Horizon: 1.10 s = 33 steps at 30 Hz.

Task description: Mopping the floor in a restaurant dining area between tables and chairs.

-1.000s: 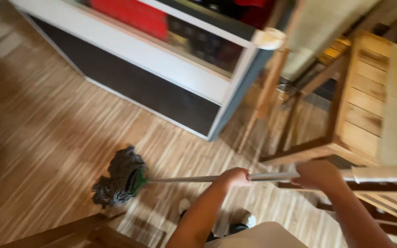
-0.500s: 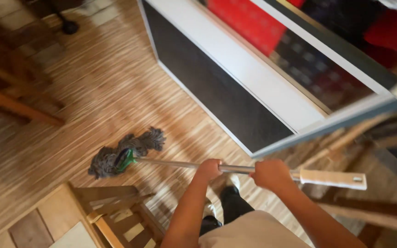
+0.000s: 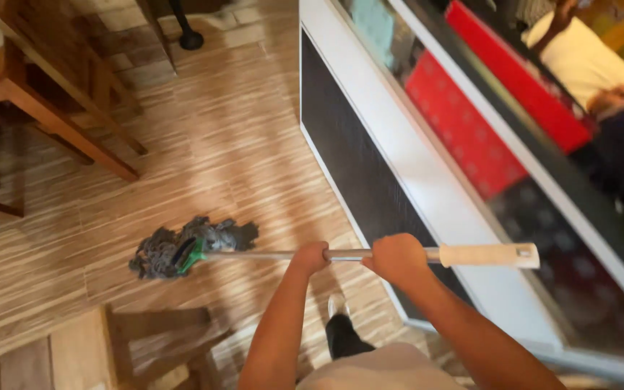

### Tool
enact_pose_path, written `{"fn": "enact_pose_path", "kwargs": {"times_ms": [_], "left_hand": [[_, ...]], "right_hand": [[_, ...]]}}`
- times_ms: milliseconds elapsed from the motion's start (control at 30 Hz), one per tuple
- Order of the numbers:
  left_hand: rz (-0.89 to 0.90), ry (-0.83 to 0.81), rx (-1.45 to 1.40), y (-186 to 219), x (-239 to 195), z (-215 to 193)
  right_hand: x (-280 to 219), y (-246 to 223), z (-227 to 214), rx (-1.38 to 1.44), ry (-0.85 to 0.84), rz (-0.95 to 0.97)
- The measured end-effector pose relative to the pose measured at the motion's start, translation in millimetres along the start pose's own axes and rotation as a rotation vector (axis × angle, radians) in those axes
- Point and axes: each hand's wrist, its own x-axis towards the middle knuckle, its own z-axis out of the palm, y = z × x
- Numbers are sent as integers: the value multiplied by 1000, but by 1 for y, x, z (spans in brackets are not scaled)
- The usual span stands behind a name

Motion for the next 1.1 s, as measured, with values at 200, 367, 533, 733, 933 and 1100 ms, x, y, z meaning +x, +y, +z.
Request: {"fn": "enact_pose_path", "kwargs": {"times_ms": [200, 367, 533, 733, 933, 1100], "left_hand": [[-106, 169, -33, 4, 72, -54], [-189, 254, -107, 6, 102, -100], [-236, 338, -92, -7, 138, -123], [-237, 285, -104, -6, 143, -207], [-122, 232, -141, -93, 175, -262], [-193, 171, -130, -179, 179, -324]], "right_hand": [[111, 39, -29, -77, 152, -65], [166, 41, -78, -79, 163, -75], [225, 44, -100, -103, 218, -32], [291, 34, -110, -172, 396, -38], [382, -13, -144, -179, 468, -47], [476, -75, -154, -114, 524, -195]]}}
